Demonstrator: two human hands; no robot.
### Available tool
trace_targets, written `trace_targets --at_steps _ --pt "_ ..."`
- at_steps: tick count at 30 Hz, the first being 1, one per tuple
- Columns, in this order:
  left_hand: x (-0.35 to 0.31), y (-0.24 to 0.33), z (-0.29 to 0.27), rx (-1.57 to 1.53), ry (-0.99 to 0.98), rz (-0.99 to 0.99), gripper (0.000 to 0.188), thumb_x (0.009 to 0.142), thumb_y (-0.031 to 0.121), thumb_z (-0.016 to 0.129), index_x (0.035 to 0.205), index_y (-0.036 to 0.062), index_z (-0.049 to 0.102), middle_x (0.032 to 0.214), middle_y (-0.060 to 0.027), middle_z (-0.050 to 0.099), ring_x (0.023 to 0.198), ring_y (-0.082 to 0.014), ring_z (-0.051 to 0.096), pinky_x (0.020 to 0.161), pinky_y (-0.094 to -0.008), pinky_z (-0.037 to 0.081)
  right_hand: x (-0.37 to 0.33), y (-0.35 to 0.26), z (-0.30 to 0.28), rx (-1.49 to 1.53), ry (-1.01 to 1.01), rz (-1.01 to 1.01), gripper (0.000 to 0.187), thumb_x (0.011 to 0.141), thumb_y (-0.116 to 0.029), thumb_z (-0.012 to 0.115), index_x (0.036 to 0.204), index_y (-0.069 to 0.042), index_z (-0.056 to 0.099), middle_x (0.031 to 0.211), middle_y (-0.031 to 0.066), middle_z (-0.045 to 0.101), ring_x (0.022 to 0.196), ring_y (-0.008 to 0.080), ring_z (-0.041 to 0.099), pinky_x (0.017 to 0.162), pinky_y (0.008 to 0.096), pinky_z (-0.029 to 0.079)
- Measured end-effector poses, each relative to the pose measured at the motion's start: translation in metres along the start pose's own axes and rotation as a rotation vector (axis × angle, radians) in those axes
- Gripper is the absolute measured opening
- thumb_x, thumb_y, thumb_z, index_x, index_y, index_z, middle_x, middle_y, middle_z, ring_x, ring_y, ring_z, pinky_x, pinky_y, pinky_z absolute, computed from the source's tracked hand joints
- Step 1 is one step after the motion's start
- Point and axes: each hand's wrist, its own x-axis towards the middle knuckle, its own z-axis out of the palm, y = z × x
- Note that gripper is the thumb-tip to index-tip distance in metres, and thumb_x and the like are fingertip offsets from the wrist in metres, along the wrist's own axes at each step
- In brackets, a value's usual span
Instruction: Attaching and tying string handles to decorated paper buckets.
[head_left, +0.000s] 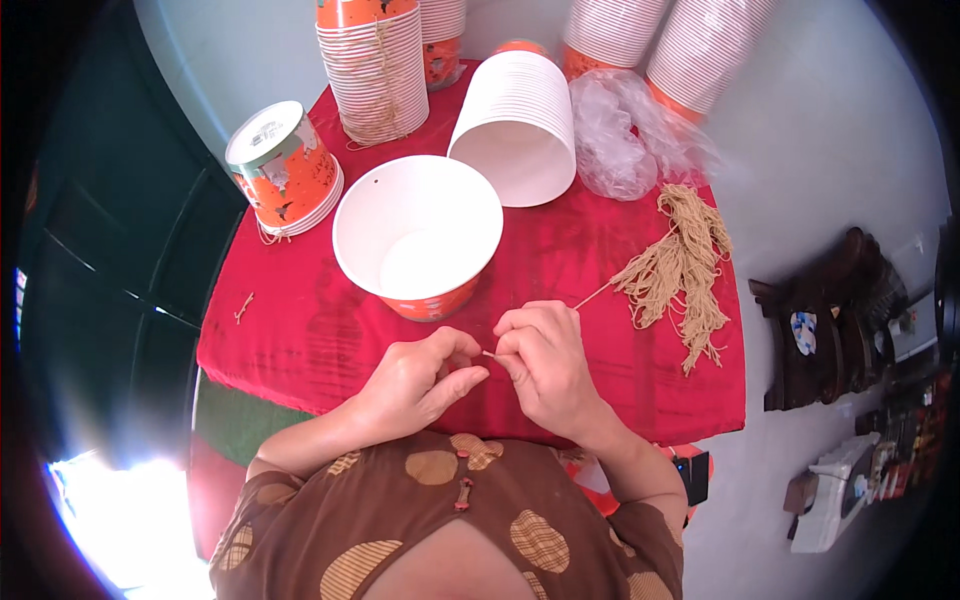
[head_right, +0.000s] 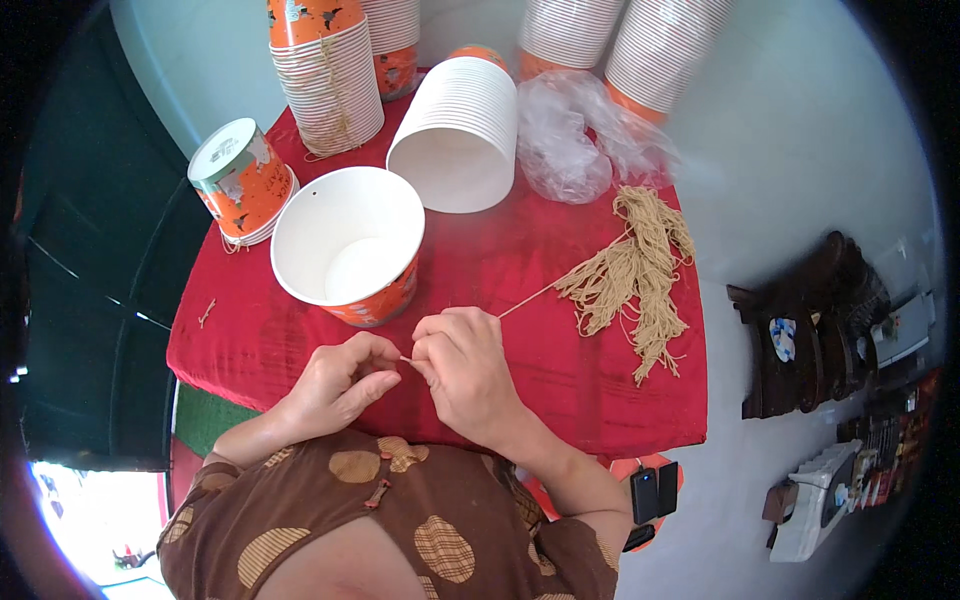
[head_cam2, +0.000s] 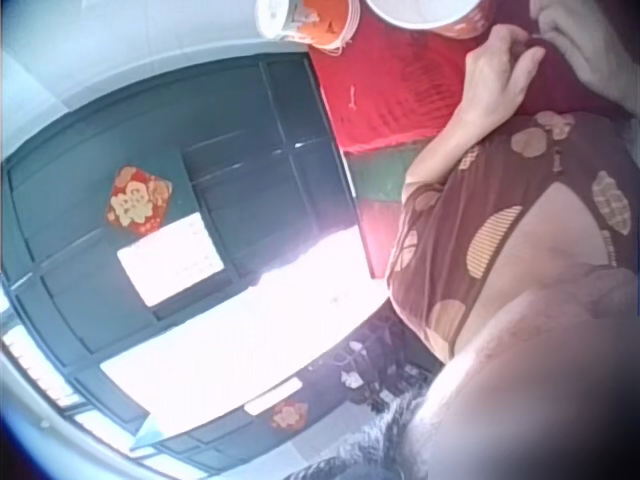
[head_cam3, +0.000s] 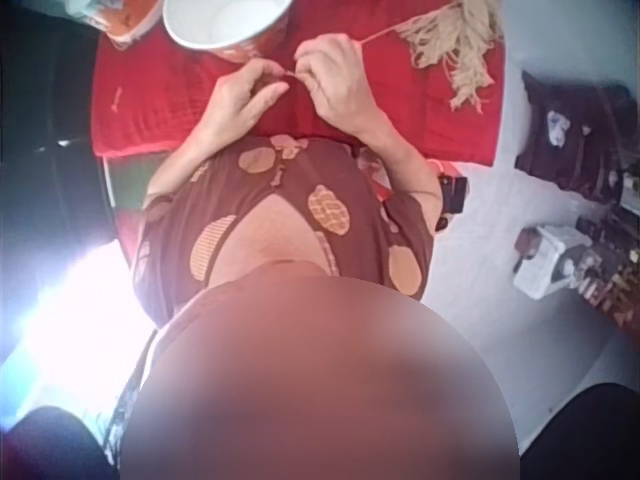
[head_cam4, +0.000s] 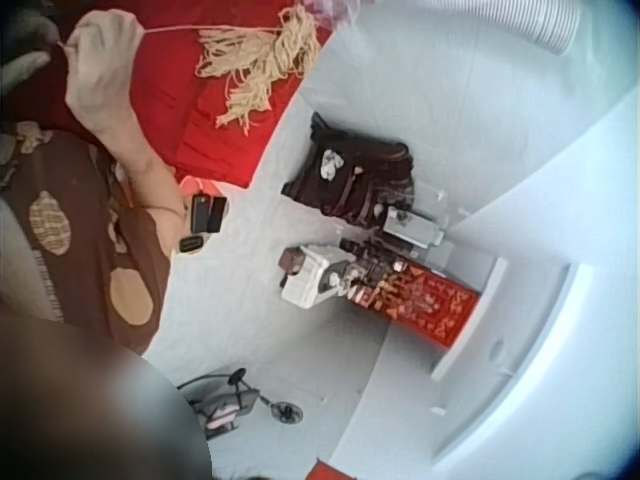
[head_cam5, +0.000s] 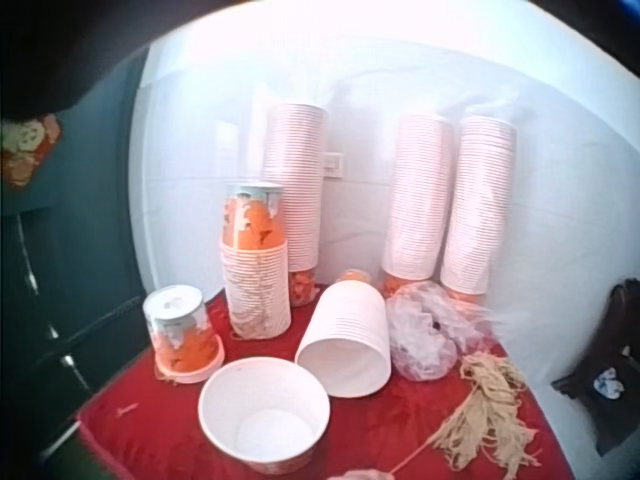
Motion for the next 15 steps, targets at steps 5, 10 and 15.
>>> trace_targets --at_steps 5,10,15 --pt "0.003 -0.004 0.003 -0.047 -0.071 0.008 0.012 0.095 0.011 0.061 0.093 -0.0009 0.058 0.068 -0.0075 0.060 0.057 -0.0130 0.058 0.052 -0.0283 0.046 0.000 -0.007 0.006 0.031 -0.008 -0.015 0.018 0.074 -0.002 0.069 0.086 -0.005 0.056 0.096 0.0073 0.059 0.092 0.0281 0.055 0.080 0.0399 0.040" --pt "0.000 -0.005 0.000 -0.072 -0.041 0.003 0.016 0.099 0.011 0.055 0.087 0.0009 0.057 0.067 -0.0023 0.057 0.060 -0.0073 0.054 0.054 -0.0252 0.044 -0.008 -0.005 0.003 0.109 -0.067 0.081 0.015 0.078 -0.002 0.068 0.088 -0.005 0.057 0.086 0.0088 0.061 0.079 0.0270 0.058 0.068 0.0378 0.042" --pt "-0.003 -0.002 -0.008 -0.174 -0.058 -0.167 0.013 0.099 0.009 0.054 0.087 0.0021 0.054 0.068 -0.0021 0.057 0.061 -0.0070 0.052 0.055 -0.0244 0.044 -0.010 -0.007 0.003 0.158 -0.057 0.117 0.009 0.080 -0.003 0.071 0.085 -0.004 0.063 0.071 0.0086 0.060 0.061 0.0242 0.058 0.059 0.0360 0.043"
